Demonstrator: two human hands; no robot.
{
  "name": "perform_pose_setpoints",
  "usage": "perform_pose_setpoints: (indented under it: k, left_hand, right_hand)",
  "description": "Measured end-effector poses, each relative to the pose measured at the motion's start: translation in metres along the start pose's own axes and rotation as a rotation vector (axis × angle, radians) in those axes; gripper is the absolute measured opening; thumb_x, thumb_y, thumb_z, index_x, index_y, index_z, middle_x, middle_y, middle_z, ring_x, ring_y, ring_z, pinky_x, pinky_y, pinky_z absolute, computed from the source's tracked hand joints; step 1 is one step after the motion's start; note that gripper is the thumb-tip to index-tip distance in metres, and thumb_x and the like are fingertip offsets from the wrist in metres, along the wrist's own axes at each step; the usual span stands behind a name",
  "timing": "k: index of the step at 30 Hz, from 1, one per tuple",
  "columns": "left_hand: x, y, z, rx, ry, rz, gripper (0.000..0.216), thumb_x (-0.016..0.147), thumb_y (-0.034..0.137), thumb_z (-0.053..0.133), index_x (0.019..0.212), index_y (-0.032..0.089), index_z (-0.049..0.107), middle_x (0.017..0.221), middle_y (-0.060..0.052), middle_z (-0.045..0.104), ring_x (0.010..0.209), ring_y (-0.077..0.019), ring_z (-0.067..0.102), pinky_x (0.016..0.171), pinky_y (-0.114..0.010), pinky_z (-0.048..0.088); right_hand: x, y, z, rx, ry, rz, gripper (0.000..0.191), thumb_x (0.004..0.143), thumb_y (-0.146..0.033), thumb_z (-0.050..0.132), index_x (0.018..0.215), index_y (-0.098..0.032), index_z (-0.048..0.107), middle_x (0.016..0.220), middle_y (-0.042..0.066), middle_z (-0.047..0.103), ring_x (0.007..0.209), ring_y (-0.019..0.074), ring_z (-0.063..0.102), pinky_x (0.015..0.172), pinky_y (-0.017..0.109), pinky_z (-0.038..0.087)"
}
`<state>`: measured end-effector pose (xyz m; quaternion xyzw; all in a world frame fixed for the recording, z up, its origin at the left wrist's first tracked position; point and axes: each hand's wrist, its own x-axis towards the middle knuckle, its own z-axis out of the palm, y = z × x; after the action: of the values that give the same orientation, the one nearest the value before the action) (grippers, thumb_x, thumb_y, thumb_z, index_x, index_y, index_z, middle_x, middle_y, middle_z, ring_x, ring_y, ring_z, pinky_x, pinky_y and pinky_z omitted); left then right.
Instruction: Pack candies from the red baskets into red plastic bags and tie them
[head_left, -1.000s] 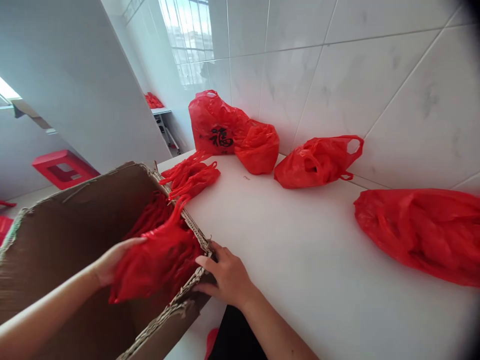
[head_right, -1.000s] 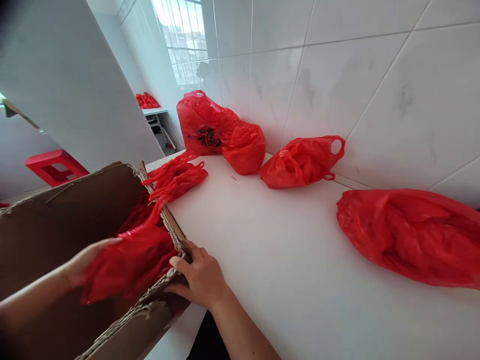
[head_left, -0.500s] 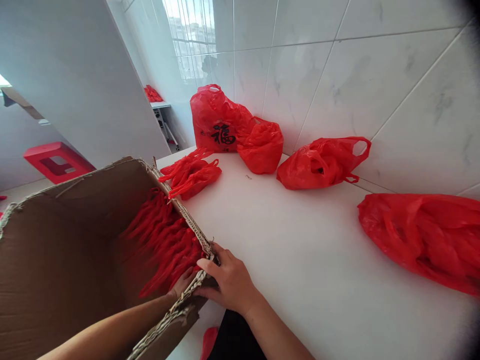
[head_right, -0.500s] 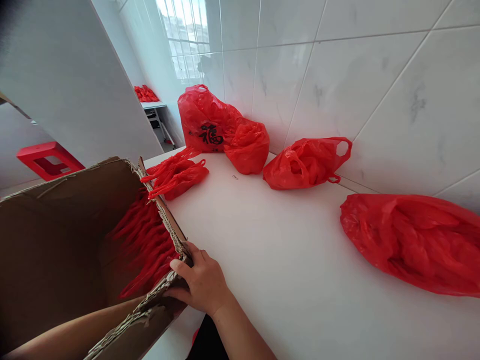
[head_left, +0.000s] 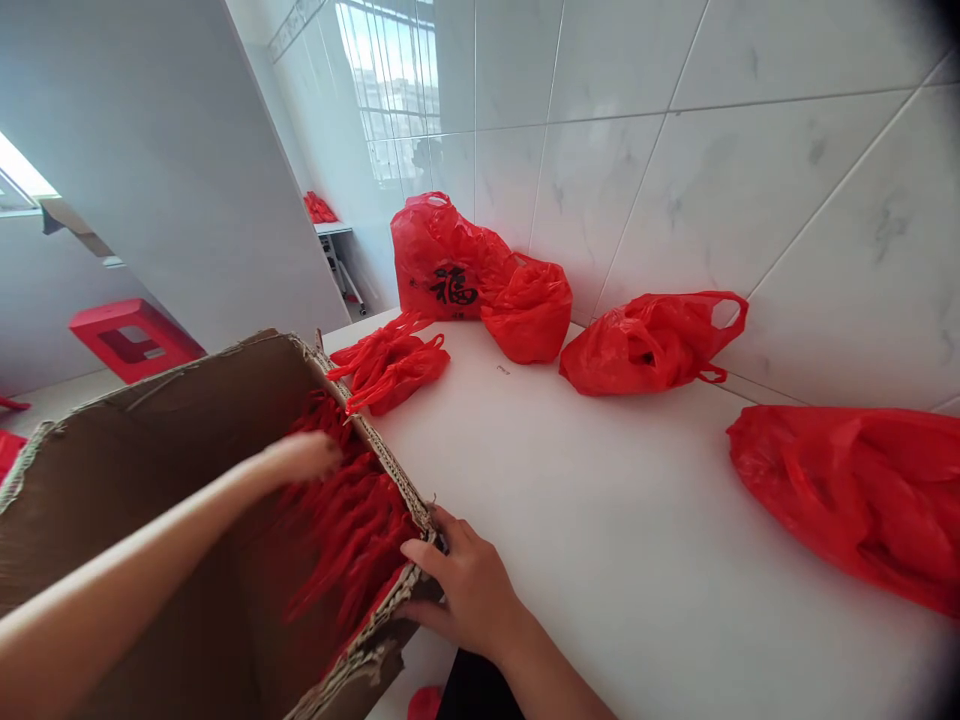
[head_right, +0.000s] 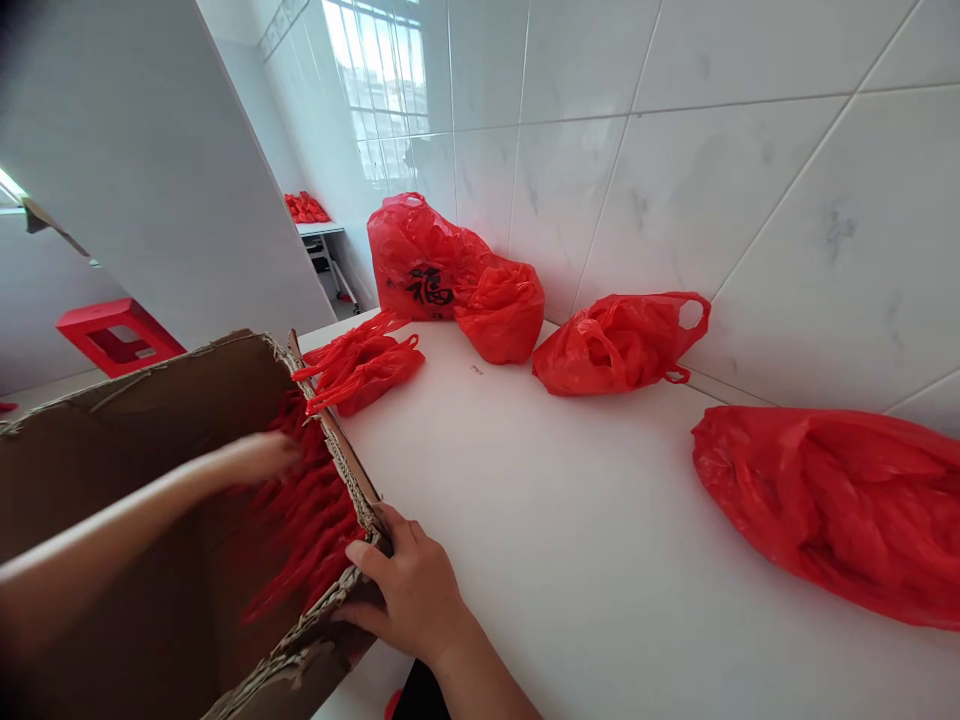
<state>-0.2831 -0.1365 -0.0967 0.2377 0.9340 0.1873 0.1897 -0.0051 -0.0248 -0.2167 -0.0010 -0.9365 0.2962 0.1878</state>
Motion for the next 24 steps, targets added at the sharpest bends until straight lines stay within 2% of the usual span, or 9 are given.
perform_pose_setpoints:
  k: [2,4,8,10,12,14,17,21,24]
  left_hand:
    - [0.012,0.017,-0.026,0.117,0.123,0.024,0.035,0.089,0.037,0.056,0.116,0.016,0.058,0.120,-0.010,0.059,0.106,-0.0243,0.058,0.090,-0.048,0.047]
    - [0.028,0.039,-0.037,0.190,0.221,0.087,0.039,0.090,0.045,0.052,0.114,0.016,0.059,0.119,-0.009,0.059,0.113,-0.0269,0.053,0.096,-0.054,0.040]
    - [0.067,0.079,-0.004,0.196,0.235,0.210,0.039,0.087,0.045,0.056,0.112,0.015,0.061,0.114,-0.009,0.062,0.110,-0.0253,0.056,0.096,-0.052,0.041]
    - [0.085,0.088,0.019,0.147,0.208,0.235,0.032,0.087,0.038,0.059,0.109,0.015,0.062,0.114,-0.009,0.062,0.105,-0.0234,0.059,0.092,-0.048,0.045]
    - [0.097,0.087,0.026,0.061,0.176,0.260,0.026,0.087,0.035,0.060,0.104,0.015,0.063,0.112,-0.009,0.064,0.102,-0.0221,0.060,0.090,-0.046,0.048]
    - [0.099,0.075,0.012,-0.060,0.130,0.284,0.028,0.084,0.039,0.063,0.096,0.015,0.066,0.101,-0.007,0.068,0.095,-0.0219,0.063,0.087,-0.043,0.050]
    - [0.085,0.040,-0.038,-0.283,0.071,0.281,0.048,0.075,0.057,0.064,0.098,0.015,0.069,0.088,-0.005,0.072,0.083,-0.0222,0.067,0.080,-0.037,0.054]
    - [0.058,-0.030,-0.112,-0.500,0.080,0.165,0.081,0.064,0.070,0.065,0.121,0.013,0.059,0.090,-0.006,0.073,0.082,-0.0241,0.068,0.075,-0.038,0.055]
    - [0.053,-0.092,-0.138,-0.493,0.096,-0.020,0.086,0.044,0.070,0.077,0.111,0.017,0.065,0.088,-0.002,0.073,0.086,-0.0248,0.068,0.074,-0.036,0.056]
  right_hand:
    - [0.000,0.000,0.001,-0.001,0.001,0.003,0.058,0.074,-0.059,0.066,0.124,-0.033,0.054,0.147,0.011,0.036,0.112,0.0268,0.054,0.090,0.040,0.048]
    - [0.000,0.000,0.002,-0.002,0.009,-0.002,0.059,0.073,-0.059,0.067,0.124,-0.033,0.054,0.147,0.011,0.037,0.112,0.0267,0.054,0.090,0.040,0.049]
    - [-0.001,0.001,0.005,-0.015,0.033,-0.012,0.059,0.072,-0.061,0.067,0.121,-0.032,0.055,0.147,0.011,0.036,0.112,0.0265,0.054,0.089,0.039,0.049]
    - [0.000,0.002,0.007,-0.026,0.035,-0.011,0.061,0.069,-0.061,0.070,0.121,-0.032,0.055,0.147,0.011,0.036,0.110,0.0263,0.056,0.087,0.039,0.050]
    - [0.000,0.003,0.009,-0.039,0.032,-0.005,0.064,0.065,-0.060,0.073,0.120,-0.033,0.055,0.147,0.010,0.037,0.108,0.0263,0.057,0.085,0.039,0.051]
    - [0.001,0.004,0.011,-0.051,0.035,-0.015,0.064,0.062,-0.057,0.076,0.118,-0.032,0.056,0.146,0.010,0.038,0.107,0.0268,0.058,0.084,0.038,0.052]
    - [0.002,0.005,0.011,-0.062,0.041,-0.064,0.061,0.064,-0.049,0.076,0.118,-0.029,0.056,0.147,0.013,0.037,0.108,0.0282,0.058,0.083,0.039,0.052]
    - [-0.001,0.008,0.012,-0.035,0.040,-0.087,0.063,0.061,-0.038,0.078,0.120,-0.027,0.057,0.148,0.015,0.036,0.115,0.0301,0.055,0.085,0.038,0.052]
    - [-0.003,0.009,0.016,0.003,0.049,-0.018,0.057,0.061,-0.032,0.077,0.116,-0.030,0.062,0.148,0.009,0.039,0.120,0.0291,0.054,0.091,0.036,0.050]
